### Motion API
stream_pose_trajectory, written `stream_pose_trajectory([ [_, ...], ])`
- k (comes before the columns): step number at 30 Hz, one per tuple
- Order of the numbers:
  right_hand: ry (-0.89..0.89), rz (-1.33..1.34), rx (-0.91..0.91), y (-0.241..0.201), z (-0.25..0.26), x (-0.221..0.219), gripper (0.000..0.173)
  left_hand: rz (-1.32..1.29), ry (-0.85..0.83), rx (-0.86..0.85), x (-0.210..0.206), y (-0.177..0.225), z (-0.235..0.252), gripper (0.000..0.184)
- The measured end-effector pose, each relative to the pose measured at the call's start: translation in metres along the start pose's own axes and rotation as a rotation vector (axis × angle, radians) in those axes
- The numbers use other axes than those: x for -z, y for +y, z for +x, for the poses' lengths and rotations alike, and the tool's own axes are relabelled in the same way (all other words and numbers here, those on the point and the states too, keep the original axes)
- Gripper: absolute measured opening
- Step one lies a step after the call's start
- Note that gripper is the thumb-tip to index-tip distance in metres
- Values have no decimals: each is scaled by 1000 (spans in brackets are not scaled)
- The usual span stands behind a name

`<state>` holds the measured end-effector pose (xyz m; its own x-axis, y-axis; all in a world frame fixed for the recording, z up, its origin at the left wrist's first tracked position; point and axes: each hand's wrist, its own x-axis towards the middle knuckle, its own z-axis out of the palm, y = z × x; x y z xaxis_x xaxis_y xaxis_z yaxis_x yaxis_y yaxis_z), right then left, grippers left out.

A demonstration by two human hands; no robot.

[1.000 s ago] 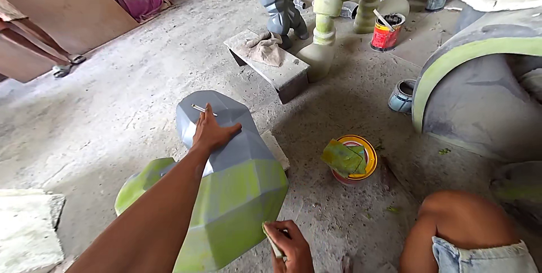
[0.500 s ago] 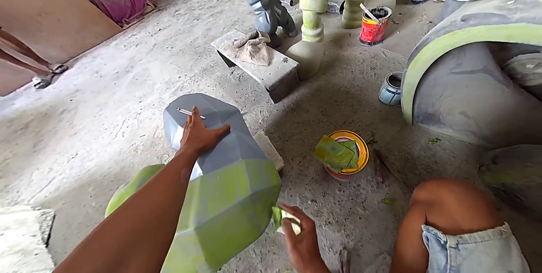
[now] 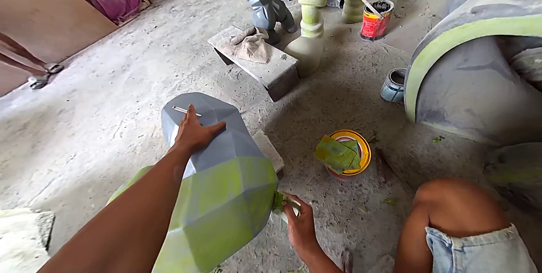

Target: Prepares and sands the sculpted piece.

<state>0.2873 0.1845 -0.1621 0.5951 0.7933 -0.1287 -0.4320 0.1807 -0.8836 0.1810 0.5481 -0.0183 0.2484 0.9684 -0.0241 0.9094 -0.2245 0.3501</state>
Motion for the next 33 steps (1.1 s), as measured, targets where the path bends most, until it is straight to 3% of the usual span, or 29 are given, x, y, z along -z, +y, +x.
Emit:
stream_pose_trajectory([
  [8,-285,-139,79,-16,-33,10,28,1,-2,-2,-1,-3,3,124],
  [14,-114,-348,284,-37,-8,-6,30,15,13,-6,-3,-6,2,126],
  [18,-66,-577,307,-37,-12,-23,33,13,16,4,-3,-3,-1,125],
  [25,-272,-910,395,-25,-54,-4,45,5,20,14,-1,2,-6,125],
  [29,-356,-839,415,-17,-54,21,40,13,30,12,-3,0,-8,126],
  [33,-176,-623,352,-17,-23,29,40,20,32,18,-4,1,-9,127],
])
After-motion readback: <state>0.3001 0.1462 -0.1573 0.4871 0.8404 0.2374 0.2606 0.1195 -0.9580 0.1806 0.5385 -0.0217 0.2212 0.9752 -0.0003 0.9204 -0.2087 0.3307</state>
